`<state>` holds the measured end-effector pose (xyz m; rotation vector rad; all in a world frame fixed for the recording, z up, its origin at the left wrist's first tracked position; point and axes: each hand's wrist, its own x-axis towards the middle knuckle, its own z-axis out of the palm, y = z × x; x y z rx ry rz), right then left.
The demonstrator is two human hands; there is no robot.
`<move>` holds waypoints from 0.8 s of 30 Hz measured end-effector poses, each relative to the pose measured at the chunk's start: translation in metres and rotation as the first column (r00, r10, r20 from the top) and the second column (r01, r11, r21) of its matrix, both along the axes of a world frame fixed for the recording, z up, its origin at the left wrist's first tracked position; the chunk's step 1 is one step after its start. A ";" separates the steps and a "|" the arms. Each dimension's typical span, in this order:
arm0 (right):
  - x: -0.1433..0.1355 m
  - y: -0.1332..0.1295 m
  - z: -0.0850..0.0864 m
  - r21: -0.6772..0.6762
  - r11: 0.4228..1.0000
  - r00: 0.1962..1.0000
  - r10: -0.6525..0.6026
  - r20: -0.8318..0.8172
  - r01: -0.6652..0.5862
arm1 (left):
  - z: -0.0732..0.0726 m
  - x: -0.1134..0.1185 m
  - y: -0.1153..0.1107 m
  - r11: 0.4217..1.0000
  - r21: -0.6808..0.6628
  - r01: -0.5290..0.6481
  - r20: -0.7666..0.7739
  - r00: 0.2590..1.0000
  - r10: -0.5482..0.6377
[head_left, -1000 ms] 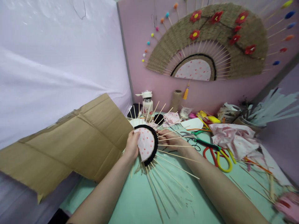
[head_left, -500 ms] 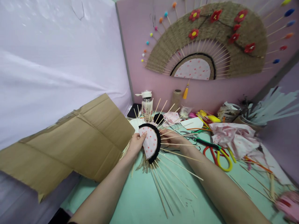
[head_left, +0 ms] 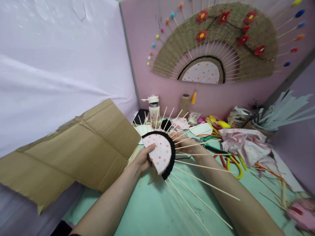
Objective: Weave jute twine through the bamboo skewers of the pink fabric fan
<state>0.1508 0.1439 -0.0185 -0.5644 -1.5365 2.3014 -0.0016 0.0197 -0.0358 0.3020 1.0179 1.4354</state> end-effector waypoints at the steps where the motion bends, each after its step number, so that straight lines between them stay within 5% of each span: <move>1: 0.001 -0.002 0.003 -0.004 1.000 1.000 0.000 0.005 0.000 | 0.000 0.001 -0.001 1.000 -0.008 0.009 0.000 1.000 -0.009; 10: 0.011 0.007 0.012 0.097 0.984 0.988 -0.151 0.026 0.148 | 0.002 0.007 -0.003 0.995 0.082 -0.047 -0.144 0.988 0.059; 18: 0.032 0.019 0.014 0.234 0.972 0.996 -0.018 0.086 -0.003 | 0.004 0.008 -0.003 0.991 0.109 -0.072 -0.185 0.978 0.091; 24: 0.054 0.032 0.019 0.279 0.960 0.992 -0.047 0.115 0.013 | 0.002 0.009 -0.002 0.982 0.162 -0.099 -0.167 0.978 0.126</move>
